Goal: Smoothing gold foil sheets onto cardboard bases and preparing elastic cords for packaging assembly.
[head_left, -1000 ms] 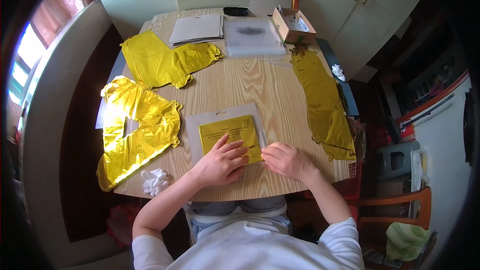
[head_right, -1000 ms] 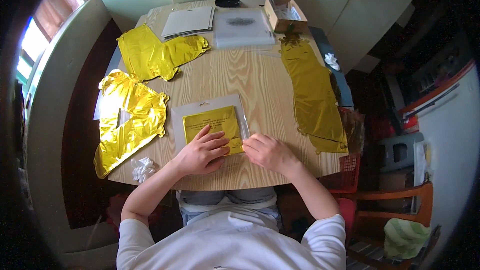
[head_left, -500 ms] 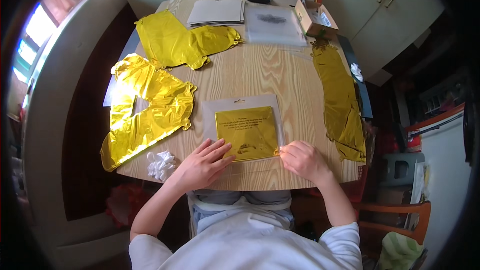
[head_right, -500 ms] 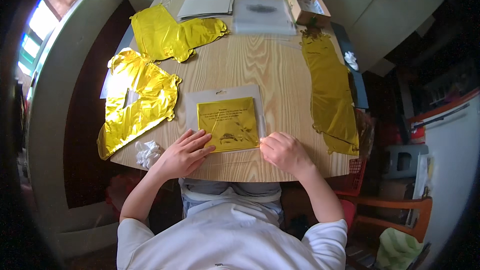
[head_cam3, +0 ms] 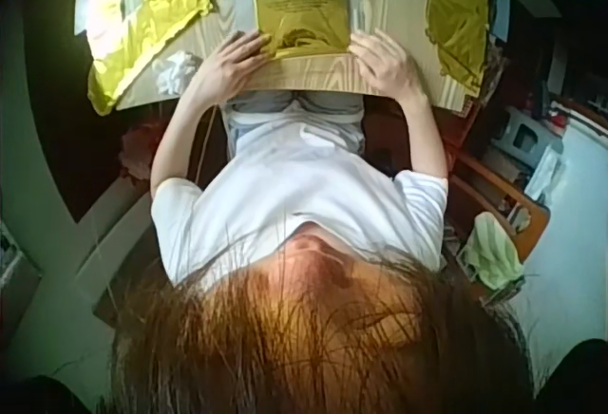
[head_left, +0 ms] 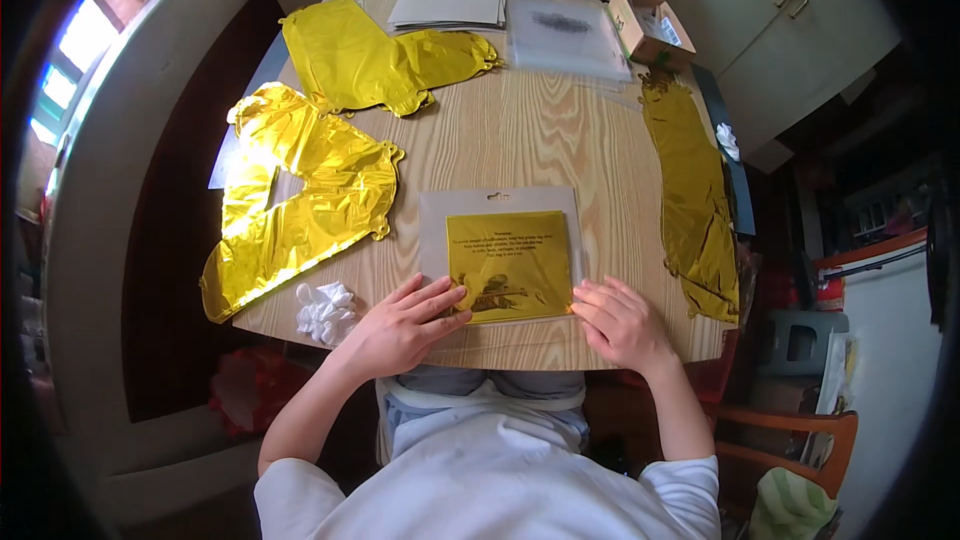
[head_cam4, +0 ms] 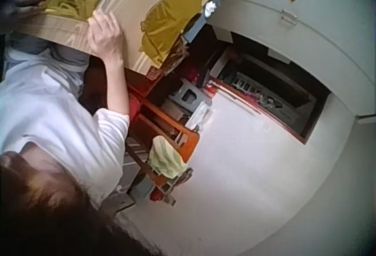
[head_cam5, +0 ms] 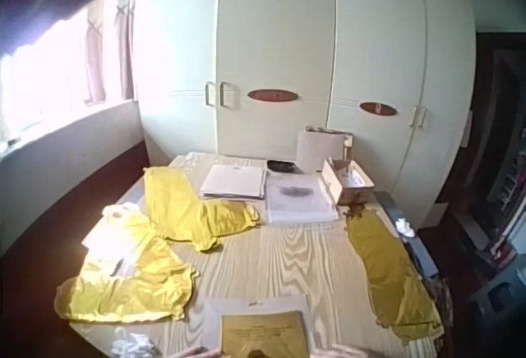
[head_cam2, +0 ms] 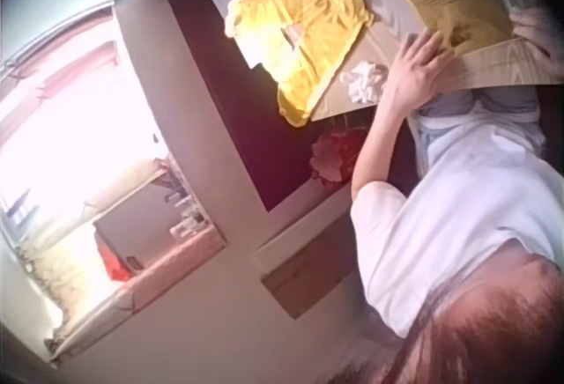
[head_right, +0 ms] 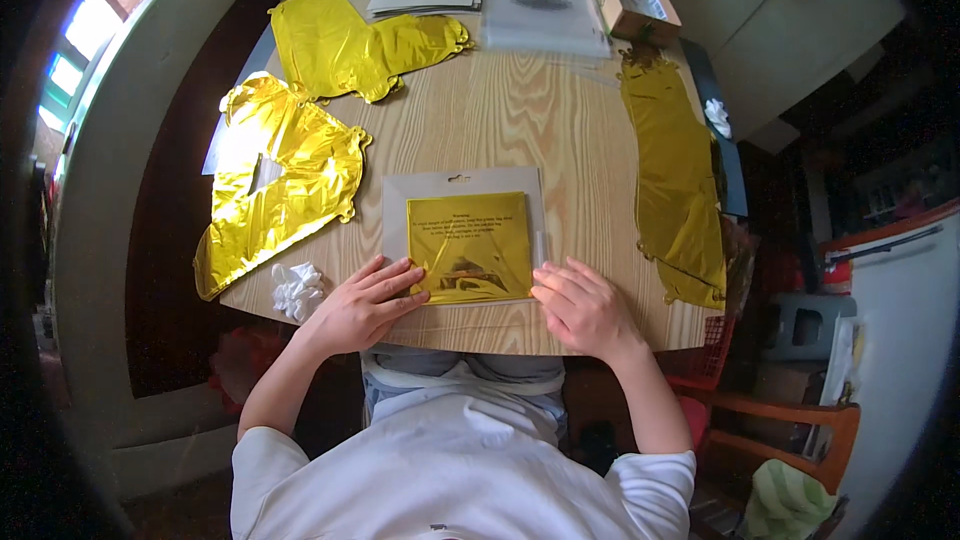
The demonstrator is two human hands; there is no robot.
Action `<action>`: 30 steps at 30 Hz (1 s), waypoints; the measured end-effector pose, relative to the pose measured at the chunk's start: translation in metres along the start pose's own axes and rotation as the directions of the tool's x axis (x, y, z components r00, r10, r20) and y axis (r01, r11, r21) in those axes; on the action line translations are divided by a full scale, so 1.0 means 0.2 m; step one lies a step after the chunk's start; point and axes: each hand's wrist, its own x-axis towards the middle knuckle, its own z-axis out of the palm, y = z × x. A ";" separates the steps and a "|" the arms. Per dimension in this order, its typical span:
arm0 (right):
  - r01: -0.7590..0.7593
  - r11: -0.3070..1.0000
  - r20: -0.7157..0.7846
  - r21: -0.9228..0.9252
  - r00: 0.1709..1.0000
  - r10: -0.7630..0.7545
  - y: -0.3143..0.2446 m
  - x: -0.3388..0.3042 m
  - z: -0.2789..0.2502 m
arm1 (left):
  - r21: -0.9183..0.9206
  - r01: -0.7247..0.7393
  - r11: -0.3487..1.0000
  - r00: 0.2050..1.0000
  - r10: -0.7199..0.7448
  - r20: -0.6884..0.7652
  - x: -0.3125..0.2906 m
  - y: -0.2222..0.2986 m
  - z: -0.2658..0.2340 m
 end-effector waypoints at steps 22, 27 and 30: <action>-0.156 0.979 -0.046 0.132 0.985 0.164 -0.70 0.36 0.45 | 0.058 0.103 0.993 0.983 -0.093 -0.158 -0.21 0.01 0.02; -0.143 0.989 0.040 -0.026 0.989 0.144 -0.71 0.38 0.44 | 0.093 0.098 0.991 0.977 -0.078 -0.198 -0.21 0.02 0.04; -0.136 0.988 0.117 -0.074 0.983 0.144 -0.72 0.39 0.43 | 0.117 0.092 0.989 0.978 -0.067 -0.200 -0.20 0.02 0.04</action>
